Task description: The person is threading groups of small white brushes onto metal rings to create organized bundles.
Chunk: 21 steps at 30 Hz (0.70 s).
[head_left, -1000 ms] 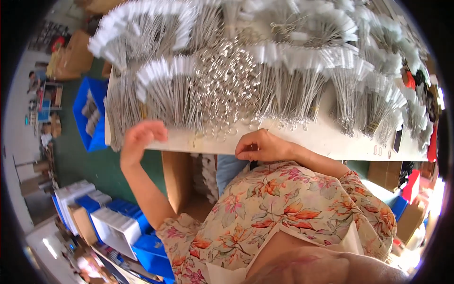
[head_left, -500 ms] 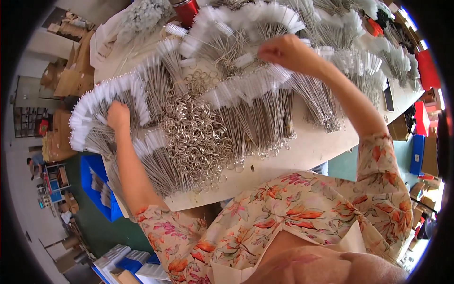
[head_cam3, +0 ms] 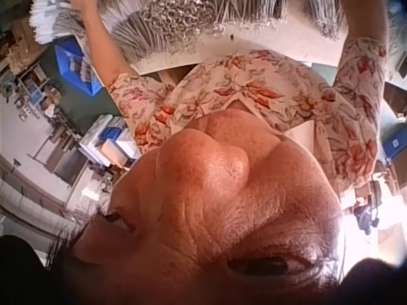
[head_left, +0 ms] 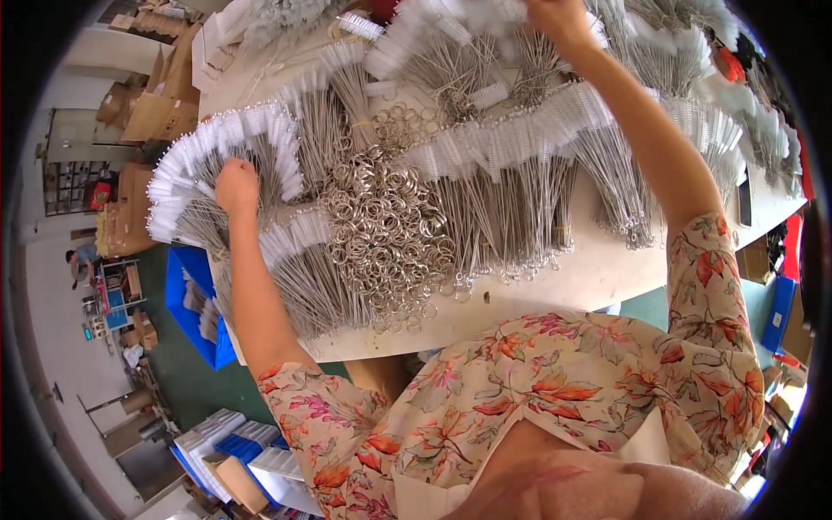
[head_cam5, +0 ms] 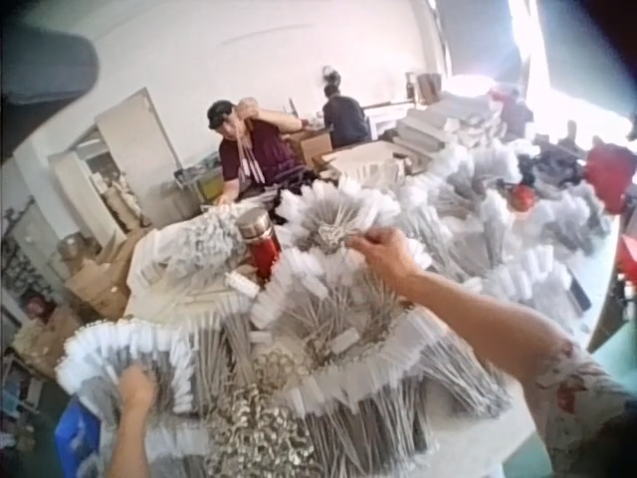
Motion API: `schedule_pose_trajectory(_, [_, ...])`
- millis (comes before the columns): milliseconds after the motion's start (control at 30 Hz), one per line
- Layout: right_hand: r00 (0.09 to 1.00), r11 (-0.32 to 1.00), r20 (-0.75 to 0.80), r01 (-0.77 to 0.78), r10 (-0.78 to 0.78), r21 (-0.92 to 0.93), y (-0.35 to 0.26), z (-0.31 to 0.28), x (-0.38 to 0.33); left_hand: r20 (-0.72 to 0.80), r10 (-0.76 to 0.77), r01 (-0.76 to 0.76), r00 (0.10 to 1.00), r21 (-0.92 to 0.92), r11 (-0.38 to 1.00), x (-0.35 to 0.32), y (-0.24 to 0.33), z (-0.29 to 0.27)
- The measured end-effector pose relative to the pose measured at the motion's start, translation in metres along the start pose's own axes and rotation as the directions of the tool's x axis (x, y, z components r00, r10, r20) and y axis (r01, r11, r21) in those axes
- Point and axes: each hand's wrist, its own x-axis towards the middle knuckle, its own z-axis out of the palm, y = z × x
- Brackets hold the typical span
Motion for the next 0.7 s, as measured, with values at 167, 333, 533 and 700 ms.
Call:
schedule_pose_trajectory(167, [0.862,0.891,-0.251,0.455,-0.44,0.003,-0.008,-0.117,0.023,0.371,-0.091,0.368,0.924,-0.799,0.477,0.029,-0.017,0.041])
schedule_pose_trajectory(333, [0.976,0.989,-0.212,0.024,-0.055,-0.145,0.071,-0.162,0.059,0.158,-0.309,0.251,0.938,-0.924,0.288,0.032,-0.031,0.073])
schedule_pose_trajectory(533, [0.99,0.884,-0.062,0.085,-0.128,-0.459,0.126,-0.16,0.07,0.052,-0.306,0.098,0.951,-0.986,0.136,0.013,-0.005,0.047])
schedule_pose_trajectory(700, [0.97,0.789,0.08,0.235,-0.232,-0.567,0.114,-0.141,0.054,-0.321,-0.046,-0.298,0.946,-0.916,0.269,-0.017,0.064,-0.01])
